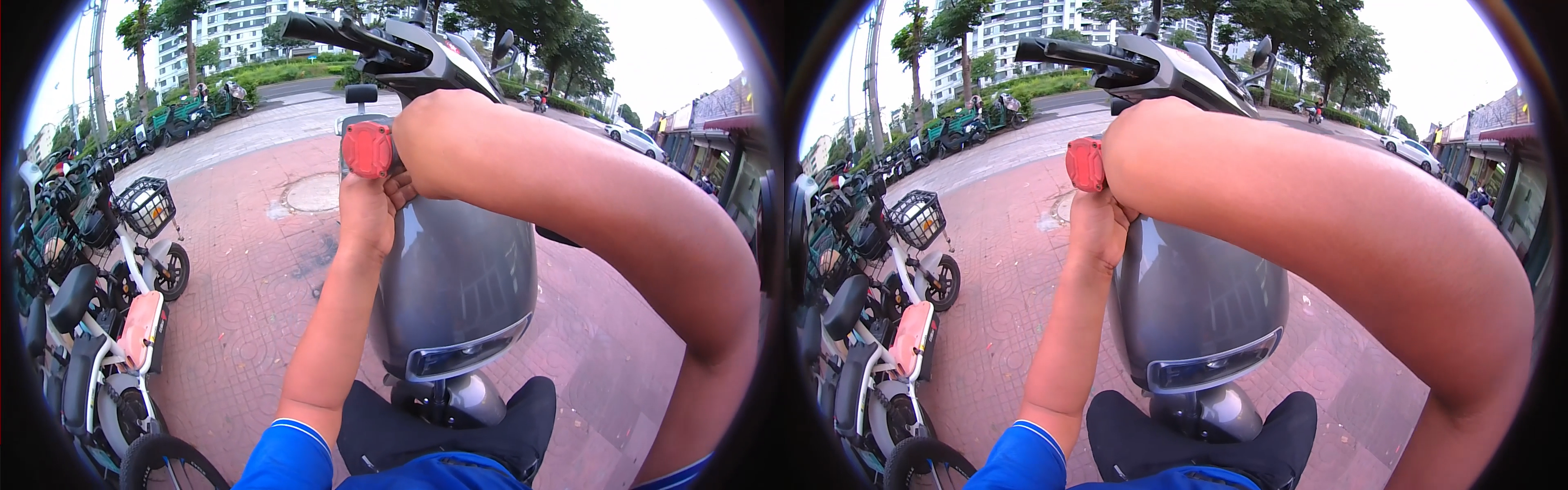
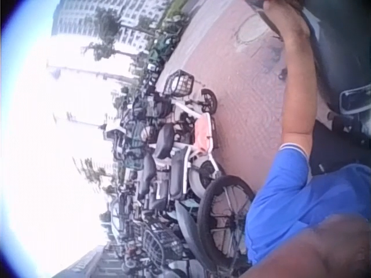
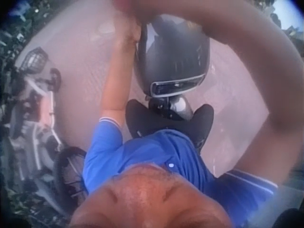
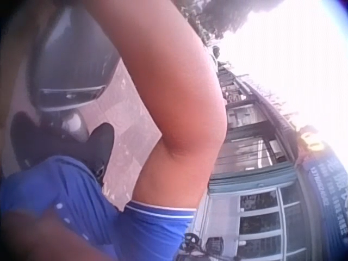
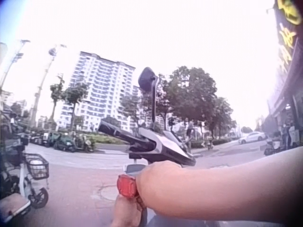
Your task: The person unscrews the front cover and handlebar panel of an electric scooter using a power drill, adjusts the mirrors by hand, and moves a bicycle aside by hand.
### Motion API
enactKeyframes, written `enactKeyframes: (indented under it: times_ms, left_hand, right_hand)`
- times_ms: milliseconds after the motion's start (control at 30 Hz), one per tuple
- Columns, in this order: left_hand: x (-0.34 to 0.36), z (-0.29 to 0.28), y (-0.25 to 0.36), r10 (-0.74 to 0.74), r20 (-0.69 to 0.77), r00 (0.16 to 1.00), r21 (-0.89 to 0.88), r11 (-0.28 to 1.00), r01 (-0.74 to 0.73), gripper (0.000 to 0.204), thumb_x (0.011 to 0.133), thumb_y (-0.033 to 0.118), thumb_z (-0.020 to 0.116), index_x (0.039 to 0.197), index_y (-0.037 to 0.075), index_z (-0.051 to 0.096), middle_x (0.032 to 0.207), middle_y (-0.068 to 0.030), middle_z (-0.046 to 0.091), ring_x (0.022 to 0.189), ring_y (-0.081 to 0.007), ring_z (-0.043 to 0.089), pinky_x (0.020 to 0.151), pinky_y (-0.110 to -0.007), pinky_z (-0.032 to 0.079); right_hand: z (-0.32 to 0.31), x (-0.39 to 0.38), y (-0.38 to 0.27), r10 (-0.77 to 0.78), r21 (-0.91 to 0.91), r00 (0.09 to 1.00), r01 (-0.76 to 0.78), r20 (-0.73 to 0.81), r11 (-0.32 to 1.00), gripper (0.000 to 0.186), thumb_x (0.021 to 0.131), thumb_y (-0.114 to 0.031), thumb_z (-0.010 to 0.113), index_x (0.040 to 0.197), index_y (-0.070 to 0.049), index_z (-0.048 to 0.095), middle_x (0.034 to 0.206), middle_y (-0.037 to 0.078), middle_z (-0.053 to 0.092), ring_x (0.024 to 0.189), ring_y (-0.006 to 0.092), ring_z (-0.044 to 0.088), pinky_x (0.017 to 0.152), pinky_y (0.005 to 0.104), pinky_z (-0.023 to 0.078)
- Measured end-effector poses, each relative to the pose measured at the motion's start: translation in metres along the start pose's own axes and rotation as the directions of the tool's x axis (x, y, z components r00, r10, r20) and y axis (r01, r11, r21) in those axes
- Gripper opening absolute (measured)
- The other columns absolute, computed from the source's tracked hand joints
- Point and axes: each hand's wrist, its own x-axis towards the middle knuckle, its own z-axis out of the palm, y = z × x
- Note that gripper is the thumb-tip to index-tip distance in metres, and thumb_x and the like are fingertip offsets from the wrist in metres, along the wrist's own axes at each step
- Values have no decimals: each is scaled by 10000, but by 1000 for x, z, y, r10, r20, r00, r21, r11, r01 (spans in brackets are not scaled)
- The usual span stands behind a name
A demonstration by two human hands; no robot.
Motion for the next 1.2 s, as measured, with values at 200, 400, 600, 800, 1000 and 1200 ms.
enactKeyframes:
  times_ms: [200, 400, 600, 800, 1000, 1200]
  left_hand:
    - [-2, 7, -5, 3, -37, 999, -34, 999, -4, 242, 1066, 274, 568, 1238, 126, 650, 1204, -24, 721, 1048, -170, 701, 875, -352, 562]
    - [0, -1, -8, 52, -55, 997, -19, 998, -53, 217, 1074, 275, 561, 1195, 120, 653, 1186, -32, 721, 1048, -187, 700, 881, -376, 566]
    - [5, -15, -13, 38, -15, 999, -120, 992, -40, 256, 1046, 89, 491, 1186, -38, 664, 1086, -128, 715, 955, -212, 715, 900, -349, 588]
    - [-2, 2, -5, 42, -77, 996, 40, 998, -39, 372, 1021, 145, 567, 1288, -107, 627, 1090, -175, 719, 941, -235, 724, 839, -358, 599]
    - [9, 16, -9, 114, -71, 991, 326, 941, -85, 349, 1040, 163, 569, 1254, -92, 675, 1104, -184, 747, 936, -255, 733, 816, -376, 593]
    - [60, 36, -19, 587, 342, 734, 921, -52, -387, 285, 954, 261, 644, 1037, 16, 765, 1019, -228, 721, 970, -423, 690, 884, -490, 547]
  right_hand:
    - [23, -3, 11, -45, 8, 995, 46, -89, 999, 257, 793, -134, 768, 1026, -32, 804, 1072, 171, 779, 999, 313, 772, 826, 419, 631]
    - [36, -13, 13, -70, 82, 985, 84, -158, 993, 201, 801, -90, 728, 980, -33, 800, 1028, 178, 782, 979, 328, 772, 798, 428, 627]
    - [54, -38, 17, -86, 83, 964, 110, -252, 990, 180, 811, -45, 684, 952, 4, 785, 960, 191, 775, 912, 347, 776, 748, 442, 628]
    - [81, -68, 18, -34, 162, 952, 87, -303, 983, 164, 836, -62, 712, 964, 0, 793, 1019, 172, 756, 921, 325, 781, 764, 416, 633]
    - [105, -82, 32, 21, 278, 965, 54, -263, 959, 167, 856, -61, 681, 972, 59, 692, 937, 207, 742, 844, 365, 774, 751, 441, 626]
    - [133, -119, 49, 58, 387, 929, 95, -365, 917, 229, 866, -122, 686, 981, 48, 586, 837, 225, 725, 773, 398, 750, 712, 465, 600]
